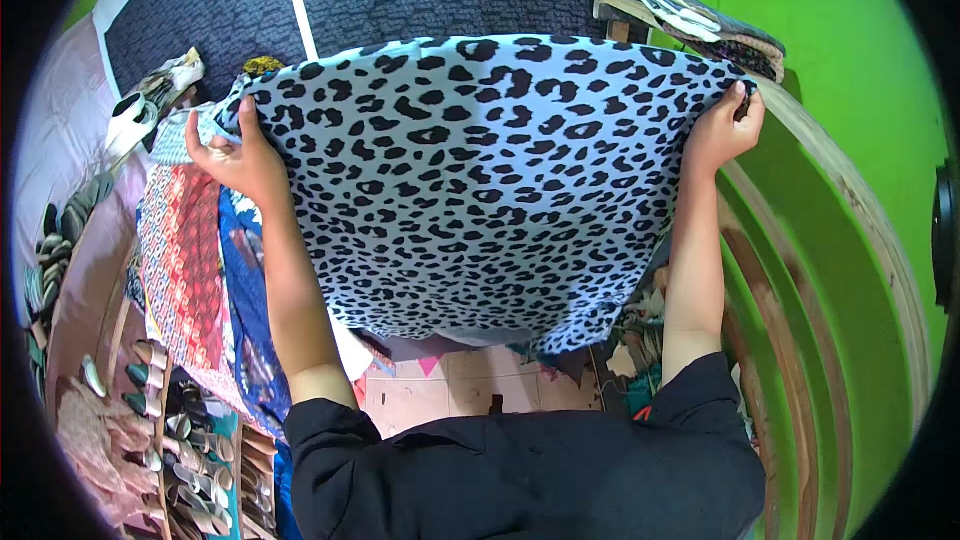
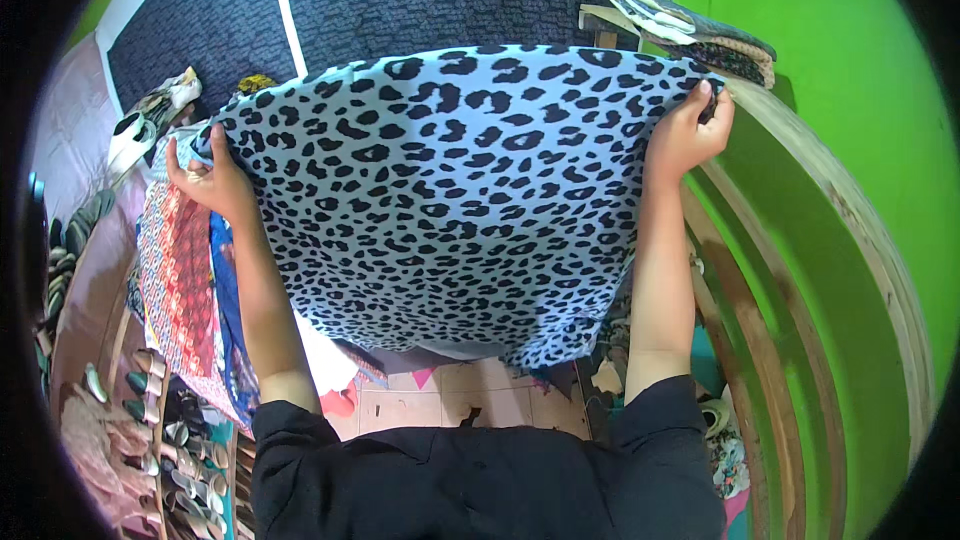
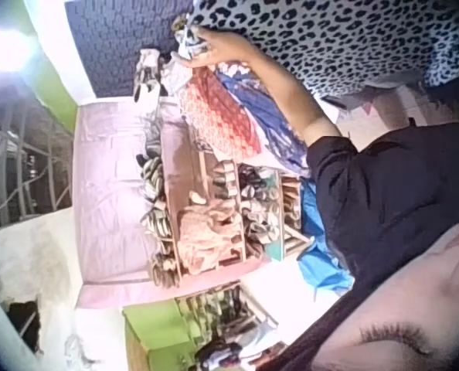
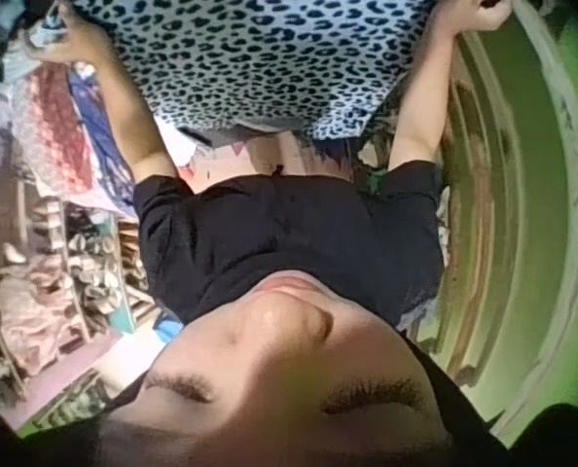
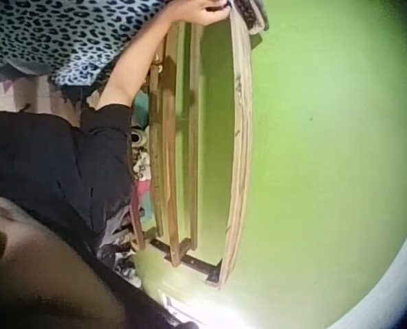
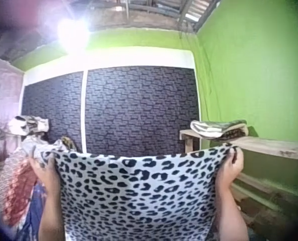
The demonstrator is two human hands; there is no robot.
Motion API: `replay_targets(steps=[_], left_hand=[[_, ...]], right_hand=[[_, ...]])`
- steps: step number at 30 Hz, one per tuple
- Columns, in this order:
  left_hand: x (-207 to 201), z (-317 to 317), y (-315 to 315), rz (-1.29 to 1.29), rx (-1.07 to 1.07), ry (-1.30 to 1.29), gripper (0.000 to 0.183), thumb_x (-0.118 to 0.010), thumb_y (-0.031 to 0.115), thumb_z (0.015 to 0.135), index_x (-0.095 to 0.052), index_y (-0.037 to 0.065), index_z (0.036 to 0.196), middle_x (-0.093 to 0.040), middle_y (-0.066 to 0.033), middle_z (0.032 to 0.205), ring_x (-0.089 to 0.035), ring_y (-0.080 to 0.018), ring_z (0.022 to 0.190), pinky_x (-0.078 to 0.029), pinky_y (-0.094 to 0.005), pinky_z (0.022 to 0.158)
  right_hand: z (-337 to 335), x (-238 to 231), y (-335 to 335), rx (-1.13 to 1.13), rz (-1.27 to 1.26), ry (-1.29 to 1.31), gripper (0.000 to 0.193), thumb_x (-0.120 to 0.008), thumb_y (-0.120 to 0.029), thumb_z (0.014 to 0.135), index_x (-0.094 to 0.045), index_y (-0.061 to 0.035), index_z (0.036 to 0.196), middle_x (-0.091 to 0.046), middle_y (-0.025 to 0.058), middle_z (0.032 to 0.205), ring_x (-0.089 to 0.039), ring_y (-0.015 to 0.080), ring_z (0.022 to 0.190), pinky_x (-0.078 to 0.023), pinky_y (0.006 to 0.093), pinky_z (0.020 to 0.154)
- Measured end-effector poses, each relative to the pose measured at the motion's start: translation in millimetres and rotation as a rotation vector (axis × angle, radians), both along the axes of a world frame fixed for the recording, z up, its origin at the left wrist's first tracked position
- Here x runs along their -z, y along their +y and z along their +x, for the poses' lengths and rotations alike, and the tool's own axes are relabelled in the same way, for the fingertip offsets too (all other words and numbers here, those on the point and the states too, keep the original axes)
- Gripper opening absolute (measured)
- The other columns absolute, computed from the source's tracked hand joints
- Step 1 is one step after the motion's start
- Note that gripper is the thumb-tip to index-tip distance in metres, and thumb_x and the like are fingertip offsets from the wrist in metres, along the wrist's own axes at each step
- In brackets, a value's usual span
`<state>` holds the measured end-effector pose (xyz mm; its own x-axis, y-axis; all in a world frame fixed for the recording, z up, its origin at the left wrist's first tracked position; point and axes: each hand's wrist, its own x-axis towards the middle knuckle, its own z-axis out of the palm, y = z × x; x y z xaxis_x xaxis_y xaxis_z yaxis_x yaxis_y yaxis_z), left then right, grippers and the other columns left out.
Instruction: Folding several pieces of fabric with different patterns and placing them on a shelf.
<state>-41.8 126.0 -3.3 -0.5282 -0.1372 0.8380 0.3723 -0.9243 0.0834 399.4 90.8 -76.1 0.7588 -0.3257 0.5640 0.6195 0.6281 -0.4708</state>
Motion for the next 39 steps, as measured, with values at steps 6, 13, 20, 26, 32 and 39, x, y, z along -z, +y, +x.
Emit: replay_targets(steps=[6,13,20,26,32,39], left_hand=[[3.2,-0.5,10.9,-0.191,-0.150,-0.049,0.054,-0.073,0.011,0.070,-0.043,0.003,0.115,-0.029,0.0059,0.066,-0.026,-0.0059,0.057,-0.026,-0.0189,0.052],[4.1,3.8,36.5,-0.116,0.046,0.043,0.035,-0.057,0.011,0.084,-0.045,-0.001,0.115,-0.051,-0.0064,0.102,-0.046,-0.0114,0.078,-0.037,-0.0223,0.073],[-13.2,-64.8,97.9,-0.381,0.319,-0.210,0.031,-0.035,0.015,0.091,-0.040,-0.003,0.116,-0.058,-0.0130,0.089,-0.055,-0.0130,0.077,-0.044,-0.0242,0.065],[2.2,-121.7,117.9,-0.677,0.165,0.161,0.047,-0.044,0.028,0.091,-0.035,-0.003,0.124,-0.060,-0.0142,0.100,-0.053,-0.0186,0.096,-0.038,-0.0270,0.087],[64.6,-79.4,9.0,-0.721,0.194,0.453,0.028,-0.051,0.013,0.087,-0.054,-0.003,0.109,-0.057,-0.0090,0.105,-0.051,-0.0153,0.100,-0.037,-0.0263,0.089],[144.2,-98.4,-105.1,-0.926,0.051,0.467,0.024,-0.059,0.013,0.081,-0.058,0.000,0.102,-0.060,-0.0093,0.098,-0.054,-0.0175,0.095,-0.038,-0.0278,0.087]], right_hand=[[-2.6,5.0,-21.5,0.091,0.039,-0.100,0.019,-0.054,-0.013,0.085,-0.054,0.0053,0.092,-0.056,0.0112,0.083,-0.052,0.0209,0.077,-0.041,0.0302,0.074],[-1.5,3.0,-10.1,0.289,-0.027,-0.175,0.016,-0.053,-0.010,0.084,-0.053,0.0049,0.089,-0.054,0.0155,0.083,-0.051,0.0306,0.079,-0.040,0.0366,0.073],[-1.7,8.7,8.9,0.234,-0.127,-0.172,0.017,-0.053,-0.010,0.084,-0.054,0.0054,0.091,-0.055,0.0161,0.085,-0.053,0.0316,0.080,-0.042,0.0360,0.072],[18.5,19.9,39.1,-0.150,-1.046,0.012,0.061,-0.057,-0.042,0.076,-0.040,-0.0075,0.124,-0.041,0.0171,0.127,-0.037,0.0349,0.118,-0.026,0.0592,0.091],[19.4,51.9,-5.7,-0.247,-1.071,-0.082,0.061,-0.057,-0.043,0.075,-0.040,-0.0129,0.125,-0.038,0.0148,0.129,-0.035,0.0348,0.119,-0.023,0.0565,0.095],[-17.9,89.0,-131.7,-0.391,-0.994,-0.165,0.048,-0.065,-0.021,0.072,-0.049,-0.0058,0.115,-0.048,0.0165,0.118,-0.042,0.0315,0.115,-0.032,0.0368,0.096]])
